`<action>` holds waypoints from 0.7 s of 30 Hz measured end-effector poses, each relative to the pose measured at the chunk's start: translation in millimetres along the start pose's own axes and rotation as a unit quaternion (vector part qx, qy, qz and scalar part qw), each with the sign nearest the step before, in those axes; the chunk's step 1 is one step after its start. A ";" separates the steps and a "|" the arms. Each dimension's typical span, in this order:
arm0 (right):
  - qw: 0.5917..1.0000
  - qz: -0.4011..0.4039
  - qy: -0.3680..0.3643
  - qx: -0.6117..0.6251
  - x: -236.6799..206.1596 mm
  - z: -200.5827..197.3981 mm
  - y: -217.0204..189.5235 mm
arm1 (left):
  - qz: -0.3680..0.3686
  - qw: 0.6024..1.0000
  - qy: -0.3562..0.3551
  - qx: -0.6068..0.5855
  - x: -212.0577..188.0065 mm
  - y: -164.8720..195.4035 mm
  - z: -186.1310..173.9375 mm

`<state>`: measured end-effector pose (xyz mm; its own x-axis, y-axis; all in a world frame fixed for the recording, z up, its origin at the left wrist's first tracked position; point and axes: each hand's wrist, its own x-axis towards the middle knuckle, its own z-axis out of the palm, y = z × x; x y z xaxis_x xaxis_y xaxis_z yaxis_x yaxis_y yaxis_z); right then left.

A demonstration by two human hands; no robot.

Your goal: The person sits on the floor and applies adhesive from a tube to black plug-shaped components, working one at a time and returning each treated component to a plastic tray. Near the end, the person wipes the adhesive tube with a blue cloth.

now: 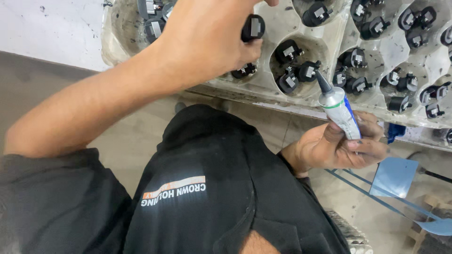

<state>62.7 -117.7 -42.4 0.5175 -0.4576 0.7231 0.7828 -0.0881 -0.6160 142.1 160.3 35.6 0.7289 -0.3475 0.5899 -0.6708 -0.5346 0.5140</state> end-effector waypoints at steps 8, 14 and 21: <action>0.982 0.143 -0.076 0.099 -8.3 17.2 -4.5 | -0.169 0.830 0.136 -0.515 -54.3 31.2 -11.4; 0.993 0.062 -0.095 0.042 -7.2 30.6 -4.9 | -0.244 0.782 0.229 -0.525 -78.7 43.4 2.4; 0.987 -0.030 -0.150 -0.049 -10.2 37.9 -4.9 | -0.207 0.854 0.178 -0.442 -88.3 41.0 0.7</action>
<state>66.7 -79.1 -34.9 0.5614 -0.1672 0.8105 0.7858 -0.1996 -0.5854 50.3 168.5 4.1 0.9467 0.0719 0.3140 -0.3210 0.2908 0.9013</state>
